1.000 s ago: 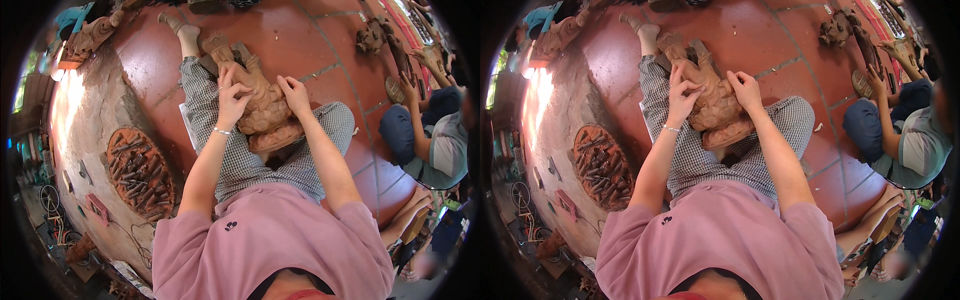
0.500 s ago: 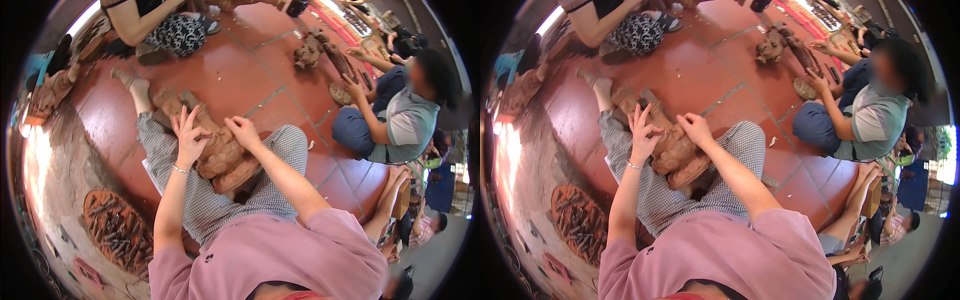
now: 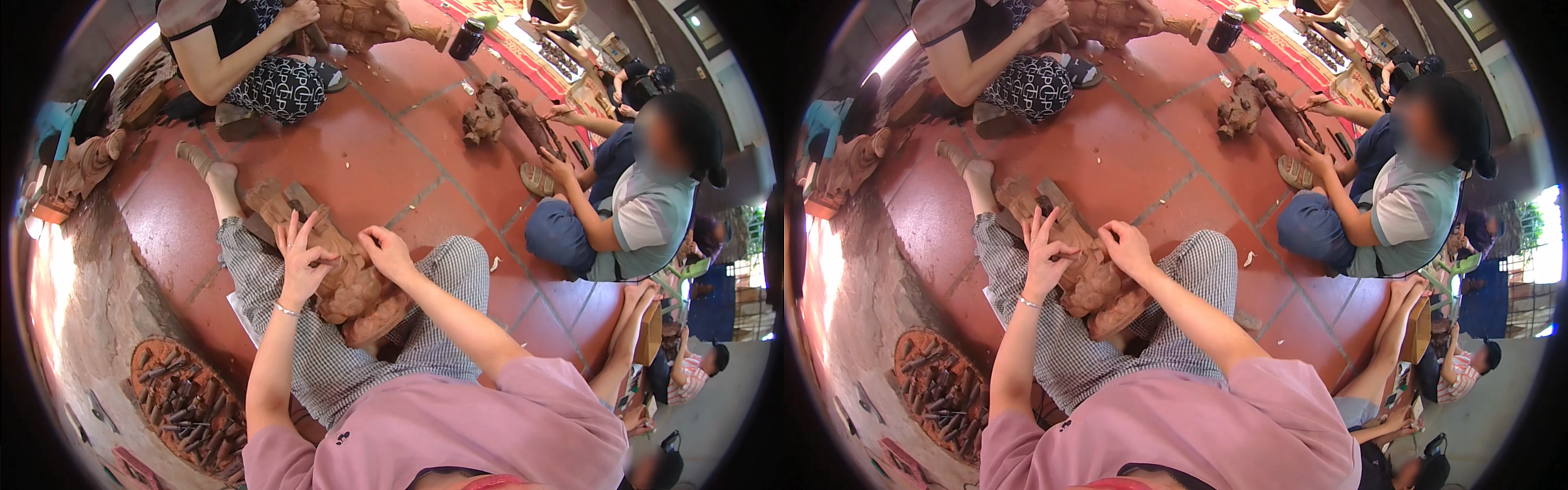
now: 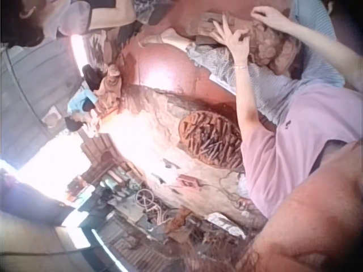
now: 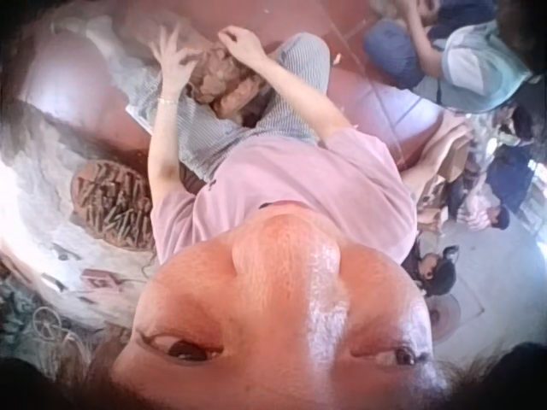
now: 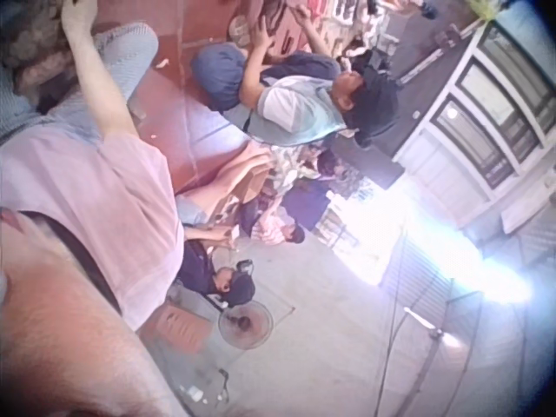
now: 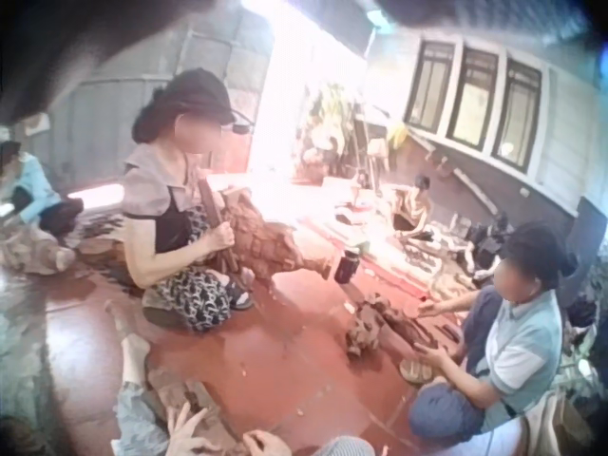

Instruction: The person sits on the floor and carves a wooden object using a small tool. They hold the wood steady with one hand while shaping its surface with the other, occasionally adjusting their grip and the object's orientation.

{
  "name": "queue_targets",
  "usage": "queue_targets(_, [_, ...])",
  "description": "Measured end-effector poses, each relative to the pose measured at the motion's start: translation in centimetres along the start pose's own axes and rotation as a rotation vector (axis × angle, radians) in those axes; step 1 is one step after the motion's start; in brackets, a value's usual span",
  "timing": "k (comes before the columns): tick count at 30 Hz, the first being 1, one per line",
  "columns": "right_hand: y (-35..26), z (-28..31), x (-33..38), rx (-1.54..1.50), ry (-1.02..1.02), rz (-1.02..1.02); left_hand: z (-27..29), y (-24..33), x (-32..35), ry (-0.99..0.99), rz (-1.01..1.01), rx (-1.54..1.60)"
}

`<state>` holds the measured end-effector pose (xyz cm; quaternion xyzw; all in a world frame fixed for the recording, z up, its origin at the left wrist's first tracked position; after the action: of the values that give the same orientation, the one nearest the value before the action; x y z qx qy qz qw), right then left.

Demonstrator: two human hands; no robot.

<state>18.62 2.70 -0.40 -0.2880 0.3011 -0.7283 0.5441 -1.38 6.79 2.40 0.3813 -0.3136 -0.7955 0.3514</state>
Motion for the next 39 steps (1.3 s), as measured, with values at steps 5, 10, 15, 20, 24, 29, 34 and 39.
queue_targets(5, [-2.4,-0.2,2.2,0.073,0.114,0.12,2.0,-1.9,1.5,0.0,0.026,0.16])
queue_targets(10, [-2.4,-0.2,2.1,0.143,0.152,0.041,-0.2,0.1,-1.0,-0.046,-0.046,0.003])
queue_targets(15, [-2.5,0.1,2.2,0.075,0.168,0.134,0.4,0.0,-0.4,-0.077,-0.072,0.035])
queue_targets(20, [-2.8,0.1,2.2,0.054,0.187,0.114,2.1,-2.1,1.8,-0.056,0.094,0.217])
queue_targets(24, [-2.7,0.1,2.1,0.069,0.178,0.081,0.9,-0.7,0.4,-0.083,-0.006,0.08])
queue_targets(29, [-2.7,0.0,2.2,0.034,0.159,0.129,1.2,-1.7,0.7,-0.131,0.017,0.101])
queue_targets(34, [-2.6,0.0,2.0,0.1,0.16,0.087,2.5,-1.9,0.6,-0.112,0.033,0.106])
queue_targets(39, [-2.1,-0.2,1.8,0.115,0.155,0.081,-0.9,-0.3,-1.1,-0.122,-0.032,-0.052])
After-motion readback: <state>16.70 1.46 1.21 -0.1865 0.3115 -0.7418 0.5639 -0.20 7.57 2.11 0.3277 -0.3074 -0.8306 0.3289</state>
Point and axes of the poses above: each hand's wrist, its own x-axis away from the middle knuckle, its own z-axis out of the back of the hand, y = z × x, the point moved 6 cm from there along -x, towards the middle knuckle, and after that the axes turned 9 degrees about x, right-handed, at the moved point
